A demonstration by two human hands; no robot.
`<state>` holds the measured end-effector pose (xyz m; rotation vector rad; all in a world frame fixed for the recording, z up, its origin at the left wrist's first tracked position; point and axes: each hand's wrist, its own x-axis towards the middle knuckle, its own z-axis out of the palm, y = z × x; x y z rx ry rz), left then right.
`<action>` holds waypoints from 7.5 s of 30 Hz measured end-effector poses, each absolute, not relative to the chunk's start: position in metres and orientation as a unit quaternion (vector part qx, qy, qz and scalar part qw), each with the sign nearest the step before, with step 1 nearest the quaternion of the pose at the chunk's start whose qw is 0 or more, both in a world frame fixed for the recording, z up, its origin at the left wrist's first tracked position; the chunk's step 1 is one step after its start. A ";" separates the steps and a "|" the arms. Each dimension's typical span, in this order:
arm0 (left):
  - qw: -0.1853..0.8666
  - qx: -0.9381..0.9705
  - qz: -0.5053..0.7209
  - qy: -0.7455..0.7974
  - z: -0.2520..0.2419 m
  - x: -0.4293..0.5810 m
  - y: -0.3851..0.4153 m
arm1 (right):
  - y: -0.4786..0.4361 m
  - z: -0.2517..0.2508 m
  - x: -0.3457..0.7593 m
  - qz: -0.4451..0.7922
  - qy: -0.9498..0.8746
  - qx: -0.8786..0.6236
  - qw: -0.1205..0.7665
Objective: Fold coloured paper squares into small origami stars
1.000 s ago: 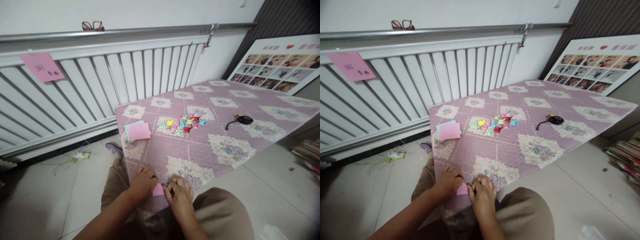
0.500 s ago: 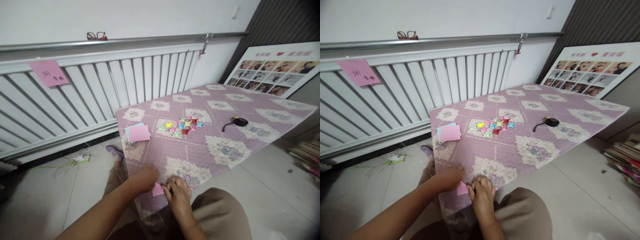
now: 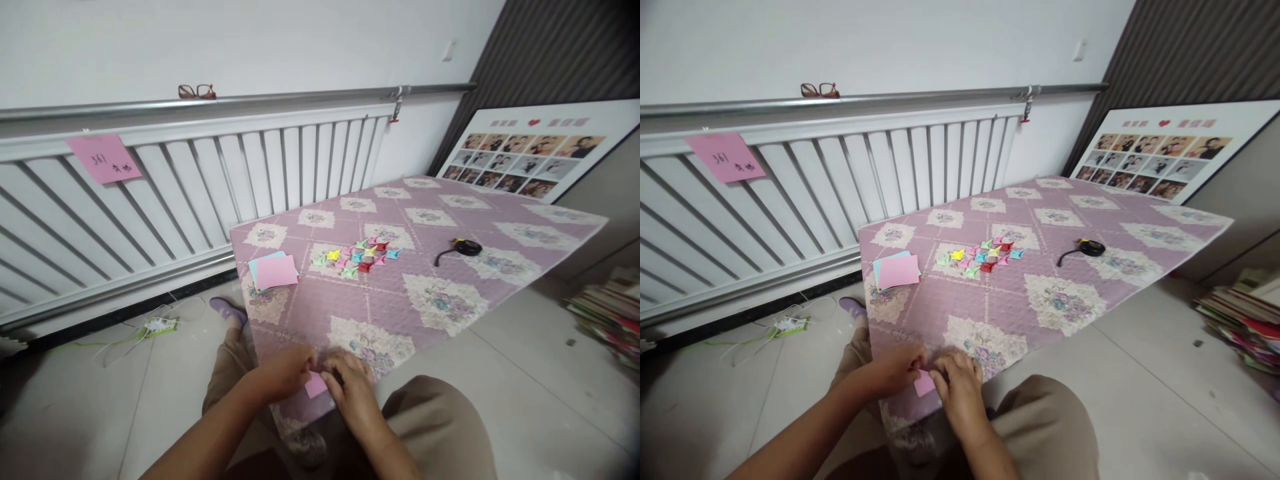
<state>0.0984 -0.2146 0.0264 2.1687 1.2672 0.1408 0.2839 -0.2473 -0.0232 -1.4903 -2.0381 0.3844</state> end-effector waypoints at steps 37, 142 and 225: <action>0.677 0.272 0.516 0.450 0.051 0.126 -0.287 | -0.280 0.052 0.261 0.187 -0.760 -0.427 0.453; 0.624 0.403 0.394 0.542 0.028 0.124 -0.285 | -0.274 0.040 0.261 0.577 -0.372 -0.536 0.491; 0.702 0.320 0.435 0.464 -0.013 0.121 -0.273 | -0.270 0.003 0.249 0.541 -0.449 -0.520 0.485</action>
